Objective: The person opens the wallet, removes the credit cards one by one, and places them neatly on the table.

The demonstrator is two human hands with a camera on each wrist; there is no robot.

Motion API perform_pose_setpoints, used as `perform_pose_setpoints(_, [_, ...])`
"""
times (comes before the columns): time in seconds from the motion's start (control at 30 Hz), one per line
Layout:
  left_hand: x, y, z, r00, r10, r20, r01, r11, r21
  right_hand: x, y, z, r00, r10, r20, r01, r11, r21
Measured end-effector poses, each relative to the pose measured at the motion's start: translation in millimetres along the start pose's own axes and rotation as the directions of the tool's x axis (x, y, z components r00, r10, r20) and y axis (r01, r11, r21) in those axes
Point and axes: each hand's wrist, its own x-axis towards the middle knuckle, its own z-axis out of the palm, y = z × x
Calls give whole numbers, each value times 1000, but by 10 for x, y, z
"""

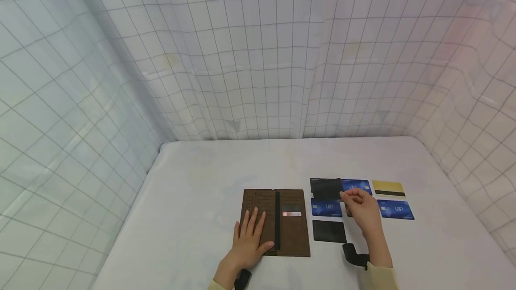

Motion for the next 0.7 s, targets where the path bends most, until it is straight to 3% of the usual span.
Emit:
perform_pose_setpoints(0.27, [3,0,-11,1000,-6,7,6,1000,-1,-111,213,-296,988,91,-125,-82,994,68])
perform_pose_setpoints(0.47, [10,1,-20,1000,-2,13,2,1000,-2,-200,391,-492,974,193,-119,-185,980,72])
perform_pose_setpoints(0.7, [-11,-2,0,1000,23,-14,-23,999,-32,-276,624,-681,944,312,-103,-314,949,0])
